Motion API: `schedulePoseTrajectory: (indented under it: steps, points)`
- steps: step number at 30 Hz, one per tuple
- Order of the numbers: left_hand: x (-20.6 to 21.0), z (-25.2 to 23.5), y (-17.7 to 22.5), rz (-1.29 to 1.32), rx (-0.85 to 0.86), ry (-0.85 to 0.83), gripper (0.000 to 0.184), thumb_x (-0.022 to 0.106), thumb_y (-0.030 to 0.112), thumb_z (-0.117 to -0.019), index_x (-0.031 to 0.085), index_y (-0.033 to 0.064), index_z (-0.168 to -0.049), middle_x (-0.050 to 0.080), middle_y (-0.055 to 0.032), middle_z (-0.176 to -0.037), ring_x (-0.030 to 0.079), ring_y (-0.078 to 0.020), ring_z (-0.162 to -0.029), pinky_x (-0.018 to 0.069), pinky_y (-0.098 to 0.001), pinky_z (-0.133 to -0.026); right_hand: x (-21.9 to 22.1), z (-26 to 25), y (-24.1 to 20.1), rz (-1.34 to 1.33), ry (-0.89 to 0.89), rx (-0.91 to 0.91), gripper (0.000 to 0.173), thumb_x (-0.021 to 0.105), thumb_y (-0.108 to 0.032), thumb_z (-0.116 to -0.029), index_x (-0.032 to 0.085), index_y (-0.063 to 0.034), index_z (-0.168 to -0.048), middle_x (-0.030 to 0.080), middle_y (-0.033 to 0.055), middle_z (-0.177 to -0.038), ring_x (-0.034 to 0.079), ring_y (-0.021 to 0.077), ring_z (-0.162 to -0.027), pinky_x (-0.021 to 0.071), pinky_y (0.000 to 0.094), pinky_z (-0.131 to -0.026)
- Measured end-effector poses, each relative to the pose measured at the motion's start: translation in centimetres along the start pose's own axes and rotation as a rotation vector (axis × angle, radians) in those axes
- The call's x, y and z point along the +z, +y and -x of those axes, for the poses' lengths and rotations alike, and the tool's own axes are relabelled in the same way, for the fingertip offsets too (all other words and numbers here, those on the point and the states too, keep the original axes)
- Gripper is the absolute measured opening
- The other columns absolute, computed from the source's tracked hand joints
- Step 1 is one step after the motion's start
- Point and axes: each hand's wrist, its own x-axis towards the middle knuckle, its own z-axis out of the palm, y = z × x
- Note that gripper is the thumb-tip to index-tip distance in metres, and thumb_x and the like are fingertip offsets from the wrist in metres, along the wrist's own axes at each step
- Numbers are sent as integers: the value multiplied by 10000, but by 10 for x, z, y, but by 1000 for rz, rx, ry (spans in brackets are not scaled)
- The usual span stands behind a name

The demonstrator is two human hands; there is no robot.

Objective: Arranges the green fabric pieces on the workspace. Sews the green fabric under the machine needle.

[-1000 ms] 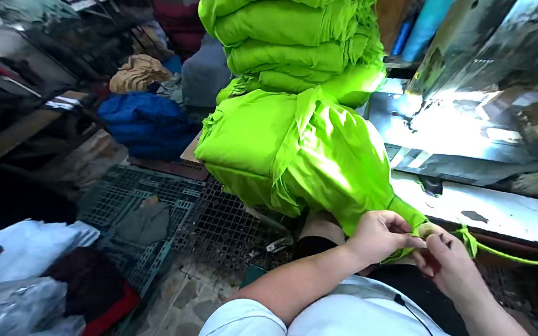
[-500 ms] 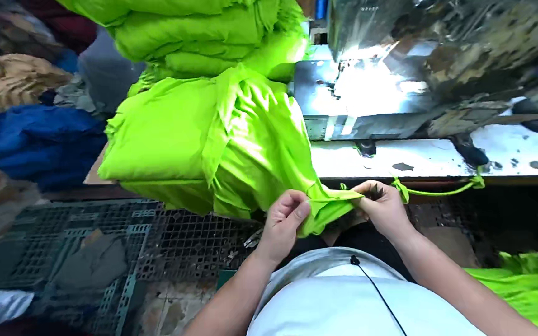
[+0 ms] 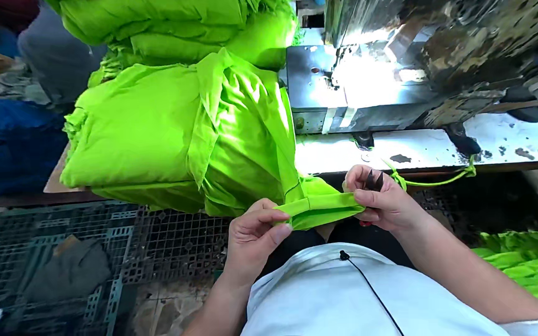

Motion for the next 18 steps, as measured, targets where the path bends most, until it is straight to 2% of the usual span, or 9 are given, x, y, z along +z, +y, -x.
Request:
schedulePoseTrajectory:
  steps: [3, 4, 5, 7, 9, 12, 14, 16, 18]
  points:
    - [4, 1, 0, -274, 59, 74, 192, 788, 134, -897, 787, 170, -1085, 614, 87, -891, 593, 14, -834, 525, -123, -736, 1, 4, -8, 183, -18, -56, 155, 775, -212, -910, 681, -219, -1034, 652, -111, -841, 514, -73, -580, 417, 96, -483]
    - [4, 1, -3, -357, 102, 113, 203, 785, 122, -895, 786, 157, -1095, 611, 72, -885, 594, 12, -826, 523, -119, -728, 2, 4, -12, 303, 9, -78, 178, 799, -224, -889, 695, -221, -1033, 666, -122, -884, 564, -71, -661, 469, 99, -553]
    - [4, 1, -6, -440, 159, 140, 201, 772, 114, -903, 778, 142, -1102, 617, 55, -894, 599, 11, -843, 523, -119, -747, 5, 4, -15, 420, 34, -91, 197, 806, -195, -874, 711, -205, -1046, 689, -121, -944, 625, -52, -794, 537, 124, -680]
    - [1, -1, -13, -595, 285, 153, 167, 736, 120, -938, 751, 119, -1104, 642, 23, -924, 635, -7, -925, 543, -153, -851, 12, 3, -19, 637, 69, -145, 186, 768, -99, -883, 745, -110, -1067, 694, -74, -978, 650, -29, -890, 562, 136, -767]
    - [-1, -1, -19, -676, 351, 145, 141, 693, 144, -978, 724, 120, -1113, 636, 11, -932, 664, -48, -977, 560, -264, -981, 13, 2, -16, 872, 83, -251, 171, 728, -105, -928, 774, -59, -1086, 631, -36, -884, 586, -50, -828, 500, 79, -726]
    - [-1, -3, -26, -711, 407, 191, 92, 639, 208, -1023, 680, 147, -1080, 628, 28, -975, 660, -67, -1017, 534, -373, -1064, 15, 0, -6, 1217, 101, -460, 183, 655, -198, -1001, 784, -109, -1096, 556, 25, -780, 499, -11, -713, 403, 88, -649]
    - [4, -8, -28, -602, 322, 269, 124, 568, 274, -1063, 664, 197, -1076, 626, 64, -1104, 606, -84, -1171, 481, -350, -1103, 22, -8, -7, 1360, 87, -544, 195, 623, -244, -1031, 769, -128, -1089, 574, 63, -836, 536, 45, -728, 445, 131, -656]
    - [14, -24, -22, -301, 180, 356, 187, 517, 262, -1082, 682, 176, -1087, 677, 52, -1160, 621, -113, -1188, 515, -340, -1048, 31, -21, -14, 1408, 40, -615, 208, 597, -218, -1046, 747, -76, -1059, 672, 98, -1003, 624, 66, -829, 526, 158, -746]
    - [25, -58, -2, -190, 187, 390, 204, 482, 206, -1087, 684, 180, -1087, 719, 59, -1026, 689, -78, -970, 588, -287, -872, 42, -34, -25, 1398, 24, -778, 202, 585, -144, -1040, 732, -8, -1071, 729, 107, -979, 679, 83, -860, 553, 177, -792]
